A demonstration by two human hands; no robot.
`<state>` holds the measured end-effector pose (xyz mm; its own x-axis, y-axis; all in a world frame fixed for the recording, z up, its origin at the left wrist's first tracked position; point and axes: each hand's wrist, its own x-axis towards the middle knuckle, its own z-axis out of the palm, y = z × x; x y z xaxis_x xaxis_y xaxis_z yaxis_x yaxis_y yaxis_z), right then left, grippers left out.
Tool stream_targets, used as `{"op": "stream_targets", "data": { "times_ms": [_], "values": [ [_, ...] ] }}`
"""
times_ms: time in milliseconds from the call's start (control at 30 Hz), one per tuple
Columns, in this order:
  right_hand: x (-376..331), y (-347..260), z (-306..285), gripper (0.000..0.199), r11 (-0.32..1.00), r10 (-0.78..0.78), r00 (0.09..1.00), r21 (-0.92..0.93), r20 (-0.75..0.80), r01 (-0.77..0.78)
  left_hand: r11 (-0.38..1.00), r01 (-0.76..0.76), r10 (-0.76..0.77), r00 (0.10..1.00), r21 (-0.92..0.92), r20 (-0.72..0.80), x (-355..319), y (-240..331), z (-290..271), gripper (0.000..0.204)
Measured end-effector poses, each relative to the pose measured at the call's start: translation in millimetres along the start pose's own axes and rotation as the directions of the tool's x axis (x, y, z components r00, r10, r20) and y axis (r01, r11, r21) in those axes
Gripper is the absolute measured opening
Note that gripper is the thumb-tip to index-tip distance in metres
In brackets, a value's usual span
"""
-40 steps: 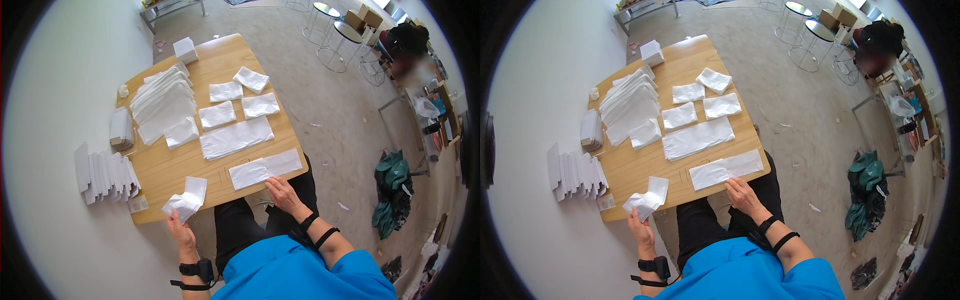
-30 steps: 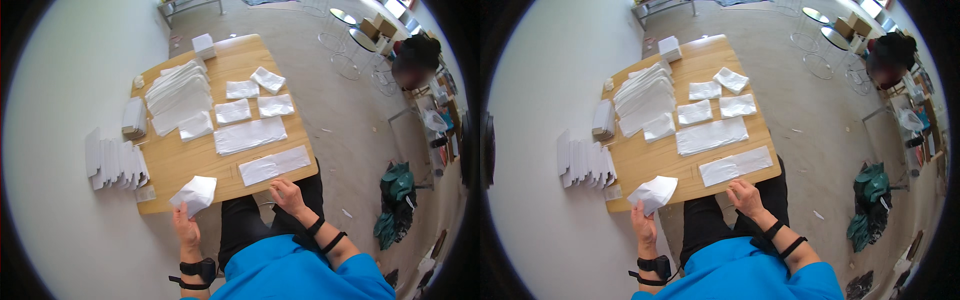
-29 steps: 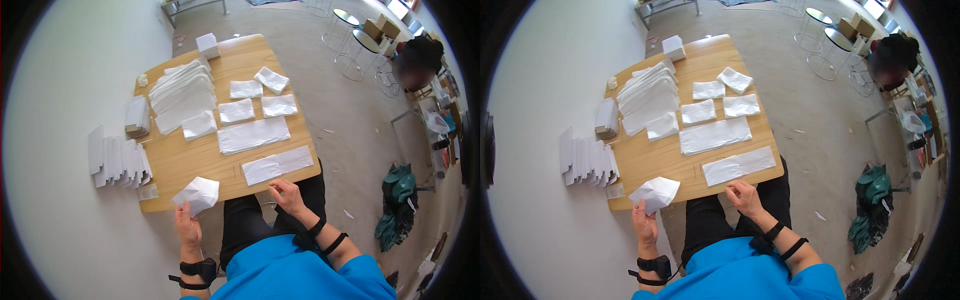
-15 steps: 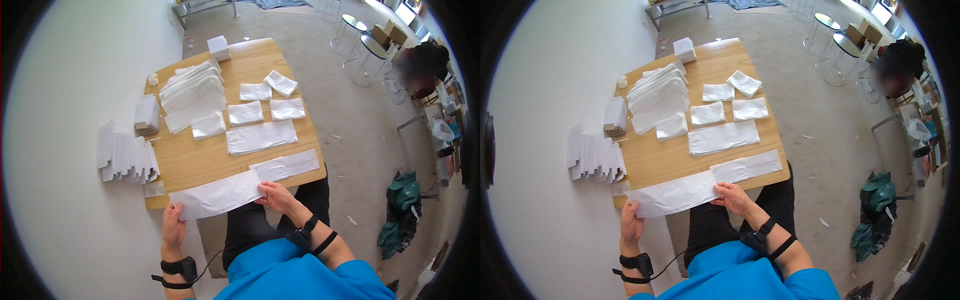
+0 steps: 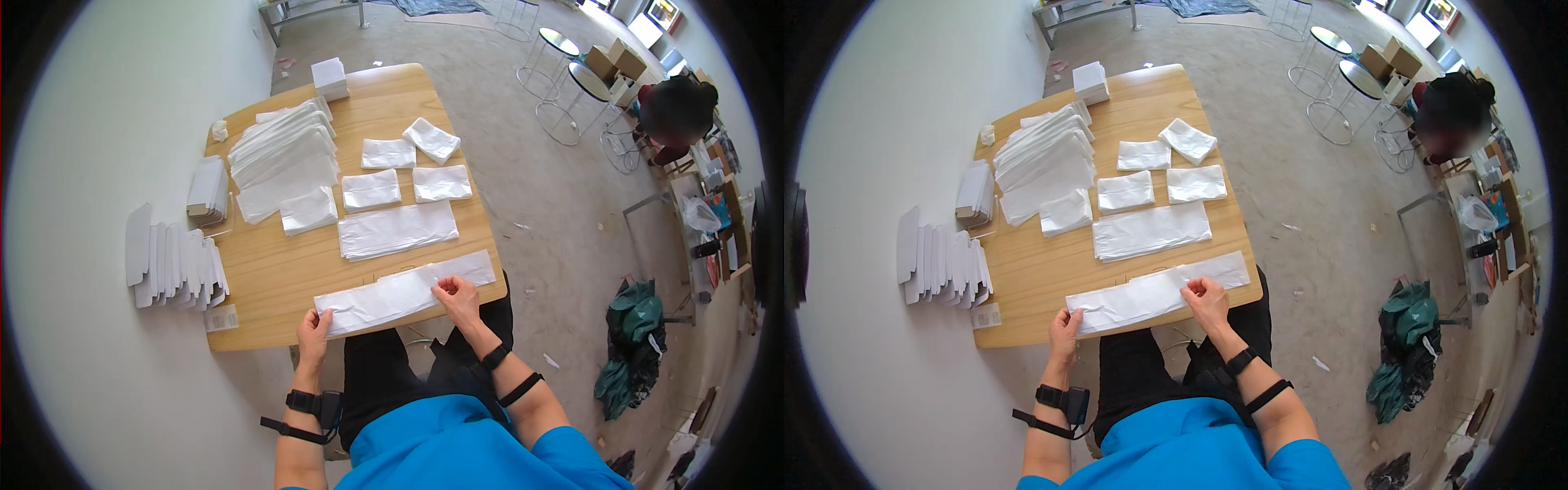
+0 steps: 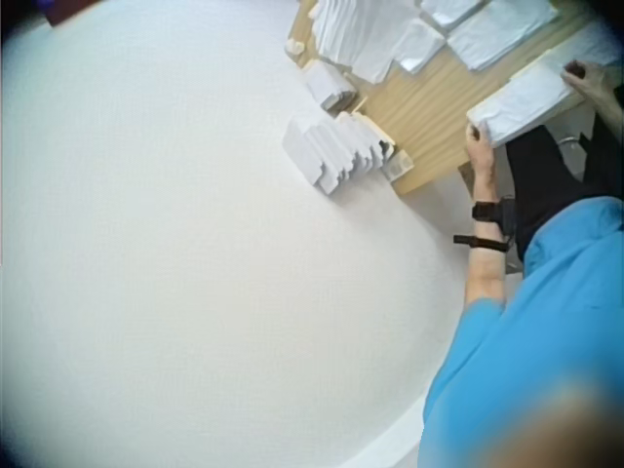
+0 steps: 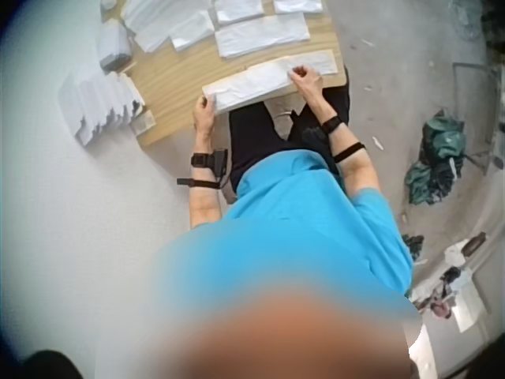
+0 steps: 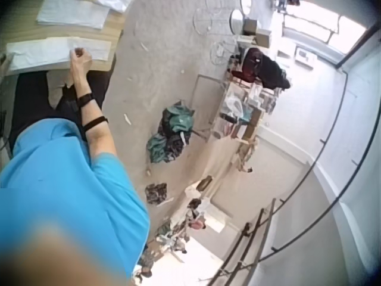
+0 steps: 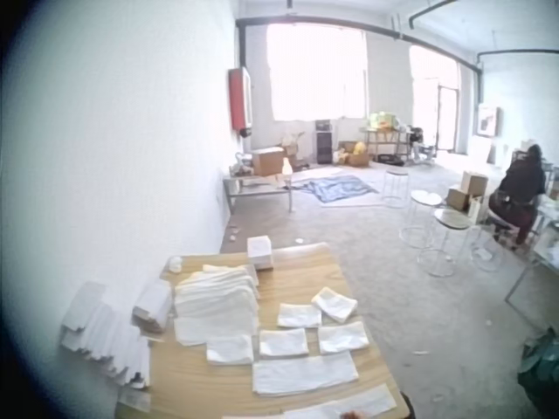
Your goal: Folding white rectangular sheets and stacking them on a table.
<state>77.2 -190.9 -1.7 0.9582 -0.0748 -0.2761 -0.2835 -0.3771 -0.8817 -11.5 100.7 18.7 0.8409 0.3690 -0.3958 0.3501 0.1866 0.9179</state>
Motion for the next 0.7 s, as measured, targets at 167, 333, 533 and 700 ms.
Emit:
{"op": "stream_targets", "data": {
  "times_ms": [167,333,533,700],
  "values": [
    [10,2,4,0.027,0.995,-0.026,0.997,-0.097,-0.079,0.018,0.997,-0.011,0.013,1.000,0.076,-0.026,25,-18,-3,0.019],
    [12,8,7,0.027,0.989,-0.004,0.995,-0.151,-0.101,-0.012,0.987,-0.048,0.051,0.999,0.156,-0.017,35,-26,-1,0.022],
    [11,3,10,0.025,0.966,-0.012,0.995,-0.256,-0.103,-0.015,0.949,-0.086,0.105,0.993,0.304,-0.048,40,-34,-6,0.023],
    [11,-1,13,0.023,0.953,0.006,0.995,-0.302,-0.100,-0.036,0.906,-0.053,0.080,0.996,0.419,-0.046,42,-37,-14,0.022]
  ]
}}
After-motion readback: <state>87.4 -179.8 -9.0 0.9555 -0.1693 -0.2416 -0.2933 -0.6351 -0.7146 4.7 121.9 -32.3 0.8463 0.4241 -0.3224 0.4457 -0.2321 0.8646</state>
